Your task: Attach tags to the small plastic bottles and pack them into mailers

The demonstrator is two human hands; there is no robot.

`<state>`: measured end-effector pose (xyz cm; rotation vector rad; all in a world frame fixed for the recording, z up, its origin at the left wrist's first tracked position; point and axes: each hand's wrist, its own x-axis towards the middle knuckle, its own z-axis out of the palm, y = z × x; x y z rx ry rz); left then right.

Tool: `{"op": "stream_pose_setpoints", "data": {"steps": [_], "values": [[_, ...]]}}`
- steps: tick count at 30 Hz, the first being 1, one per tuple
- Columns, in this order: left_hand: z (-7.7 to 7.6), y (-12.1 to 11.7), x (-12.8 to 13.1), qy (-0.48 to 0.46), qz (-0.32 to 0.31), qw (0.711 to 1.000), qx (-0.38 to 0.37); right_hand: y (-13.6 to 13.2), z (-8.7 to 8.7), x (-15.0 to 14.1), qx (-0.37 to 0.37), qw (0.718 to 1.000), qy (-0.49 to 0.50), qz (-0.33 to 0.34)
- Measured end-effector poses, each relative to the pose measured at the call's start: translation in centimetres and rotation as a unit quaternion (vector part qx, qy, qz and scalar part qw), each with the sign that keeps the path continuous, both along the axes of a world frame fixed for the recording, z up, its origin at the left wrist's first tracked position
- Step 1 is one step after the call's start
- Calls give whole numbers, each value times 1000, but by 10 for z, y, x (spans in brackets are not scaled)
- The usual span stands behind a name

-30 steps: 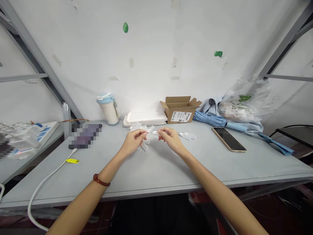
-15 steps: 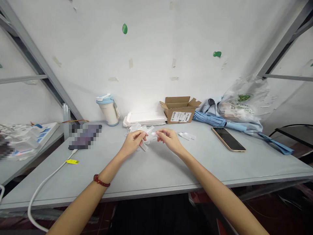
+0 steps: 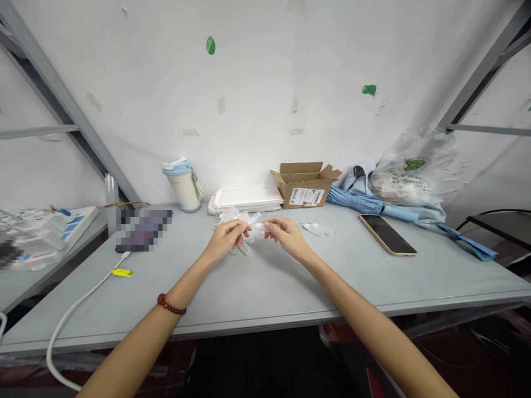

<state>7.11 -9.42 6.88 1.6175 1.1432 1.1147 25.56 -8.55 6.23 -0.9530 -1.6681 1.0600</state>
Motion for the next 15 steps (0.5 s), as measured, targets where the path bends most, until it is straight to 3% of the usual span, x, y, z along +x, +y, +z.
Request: {"op": "stream_pose_setpoints", "data": {"steps": [15], "values": [[-1,2,-3,-65,-24,997,-46,0,-3,-2,10,1000,-1,4]]}}
